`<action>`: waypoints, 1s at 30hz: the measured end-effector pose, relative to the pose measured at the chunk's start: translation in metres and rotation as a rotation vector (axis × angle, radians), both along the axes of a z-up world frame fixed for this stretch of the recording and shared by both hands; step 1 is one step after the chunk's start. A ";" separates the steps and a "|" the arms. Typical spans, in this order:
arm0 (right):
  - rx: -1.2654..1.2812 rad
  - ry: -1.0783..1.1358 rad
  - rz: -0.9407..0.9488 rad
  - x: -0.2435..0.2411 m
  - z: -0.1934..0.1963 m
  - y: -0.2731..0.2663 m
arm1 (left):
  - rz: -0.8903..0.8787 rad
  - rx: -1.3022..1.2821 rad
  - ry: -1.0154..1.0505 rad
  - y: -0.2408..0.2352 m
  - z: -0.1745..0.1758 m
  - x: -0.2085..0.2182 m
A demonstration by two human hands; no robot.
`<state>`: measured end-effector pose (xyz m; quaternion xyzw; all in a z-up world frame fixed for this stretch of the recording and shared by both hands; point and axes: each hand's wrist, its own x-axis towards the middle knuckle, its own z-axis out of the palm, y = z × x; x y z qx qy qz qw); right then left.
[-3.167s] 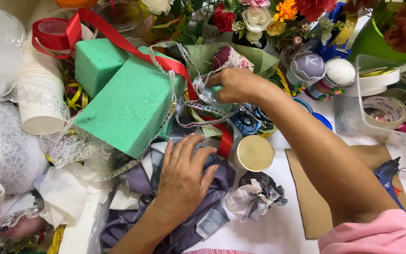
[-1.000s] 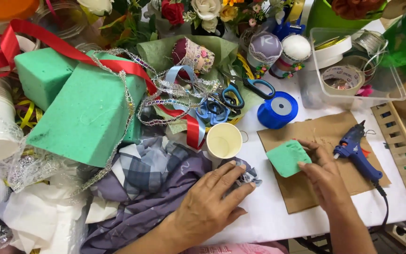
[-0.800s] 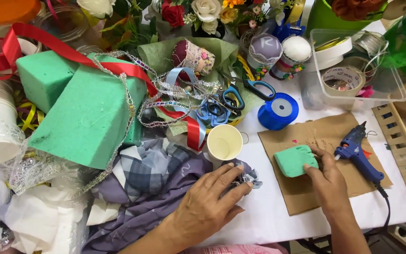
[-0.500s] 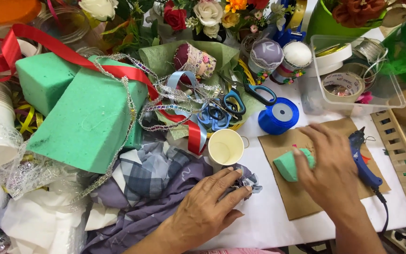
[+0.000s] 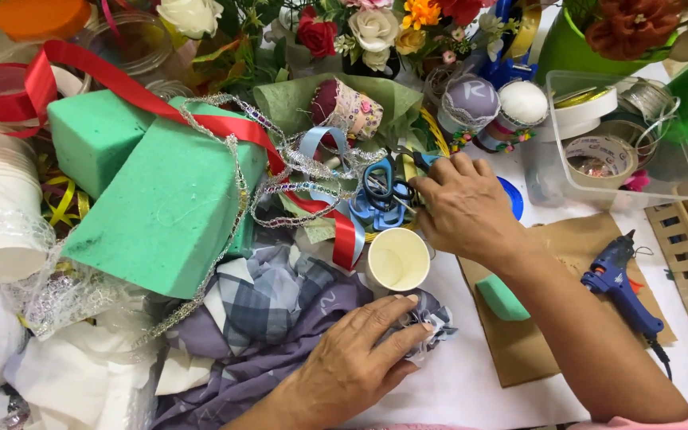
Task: The person prepares a decorative fabric-covered ball by wrapping fabric around it and securing it with a rubber band, trims the fabric with scissors, cuts small pieces of floral foam with a knife, and uses a hot glue gun to assemble the components.
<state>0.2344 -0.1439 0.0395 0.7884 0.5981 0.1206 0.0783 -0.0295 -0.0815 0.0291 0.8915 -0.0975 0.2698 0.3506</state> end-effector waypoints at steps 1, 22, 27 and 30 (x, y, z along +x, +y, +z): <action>-0.003 0.001 0.003 -0.001 0.002 0.003 | 0.003 -0.003 0.001 0.000 -0.001 0.000; -0.295 -0.025 -0.177 0.013 0.017 0.030 | 0.037 0.021 0.013 -0.002 -0.008 0.000; -0.219 0.119 -0.308 0.009 0.041 0.006 | 0.015 0.021 0.058 -0.002 -0.009 0.001; -0.110 0.146 -0.379 0.005 0.056 -0.030 | 0.011 0.014 0.037 -0.001 -0.004 0.001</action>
